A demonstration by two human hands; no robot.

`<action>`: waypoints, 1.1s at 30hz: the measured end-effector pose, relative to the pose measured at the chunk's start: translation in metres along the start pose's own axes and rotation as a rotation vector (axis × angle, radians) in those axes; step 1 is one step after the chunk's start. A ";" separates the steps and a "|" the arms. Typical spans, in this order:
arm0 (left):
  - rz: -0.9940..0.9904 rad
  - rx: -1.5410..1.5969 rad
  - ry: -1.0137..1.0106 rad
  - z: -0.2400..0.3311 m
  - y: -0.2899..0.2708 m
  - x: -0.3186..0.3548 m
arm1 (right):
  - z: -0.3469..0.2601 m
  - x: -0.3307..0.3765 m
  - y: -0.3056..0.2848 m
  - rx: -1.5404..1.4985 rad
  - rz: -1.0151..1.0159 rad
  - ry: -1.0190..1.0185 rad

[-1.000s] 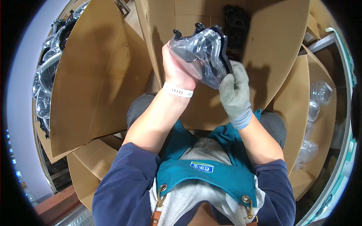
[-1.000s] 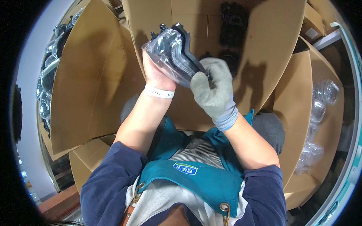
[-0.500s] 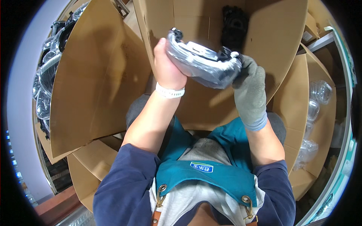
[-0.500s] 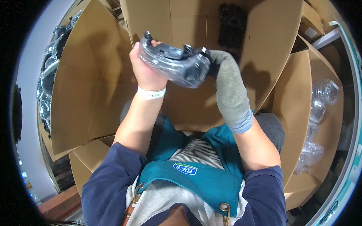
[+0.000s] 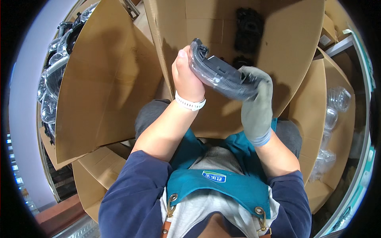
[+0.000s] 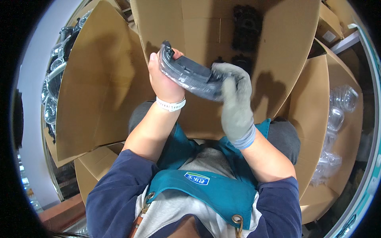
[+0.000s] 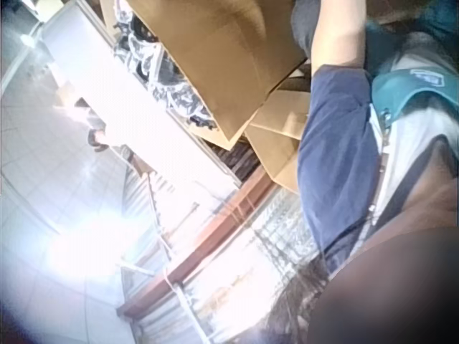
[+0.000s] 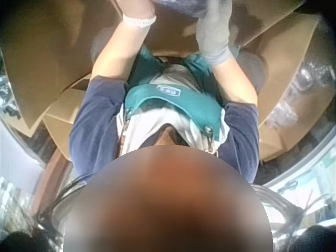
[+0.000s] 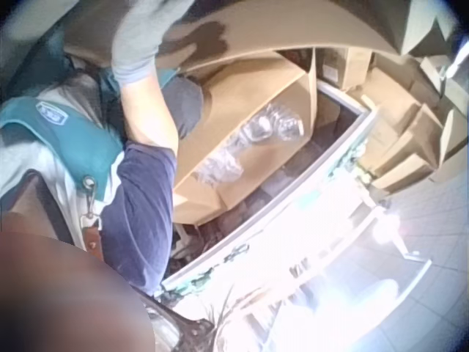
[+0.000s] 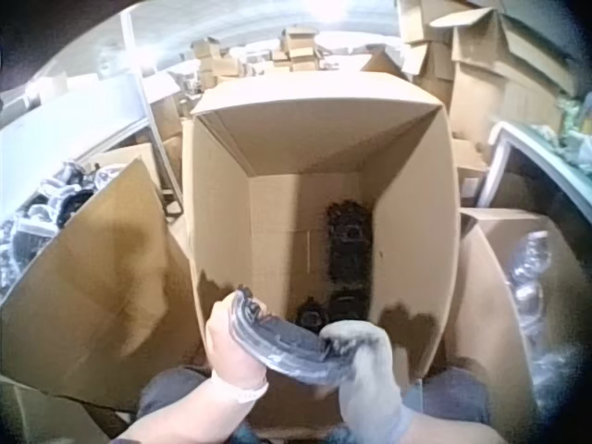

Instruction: The person assembles black plastic housings with clear plastic lenses by hand, taking the components out of cardboard boxes and fitting them together.

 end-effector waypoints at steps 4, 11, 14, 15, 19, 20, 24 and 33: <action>0.038 -0.006 -0.082 0.008 -0.001 0.007 | -0.014 -0.001 0.012 -0.272 -0.027 -0.205; -0.342 -0.148 0.028 -0.006 0.023 -0.002 | -0.030 -0.003 -0.008 -0.245 -0.035 0.098; -0.231 -0.032 -0.094 -0.016 0.016 -0.014 | -0.069 -0.003 -0.007 -0.296 0.062 -0.341; -0.146 0.054 -0.176 -0.015 0.016 -0.008 | -0.051 -0.007 -0.011 -0.233 0.147 -0.152; -0.244 -0.098 -0.011 -0.003 0.021 0.008 | 0.007 0.006 0.002 -0.259 -0.020 0.191; -0.161 -0.212 0.141 0.012 0.016 0.013 | 0.008 0.007 -0.001 -0.263 -0.027 0.183; -0.087 -0.458 0.302 0.049 0.012 0.023 | -0.001 0.010 -0.014 -0.027 0.056 0.051; 0.173 -0.378 0.447 0.147 -0.058 0.025 | -0.024 0.005 0.015 -0.376 -0.134 -0.164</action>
Point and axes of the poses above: each hand's wrist, its own x-axis away from the middle knuckle, its own y-axis out of the palm, z = x × y, the point moved 9 cm from there along -x, towards the middle knuckle, and after that the axes turned 12 degrees about -x, right-handed, at the moved point
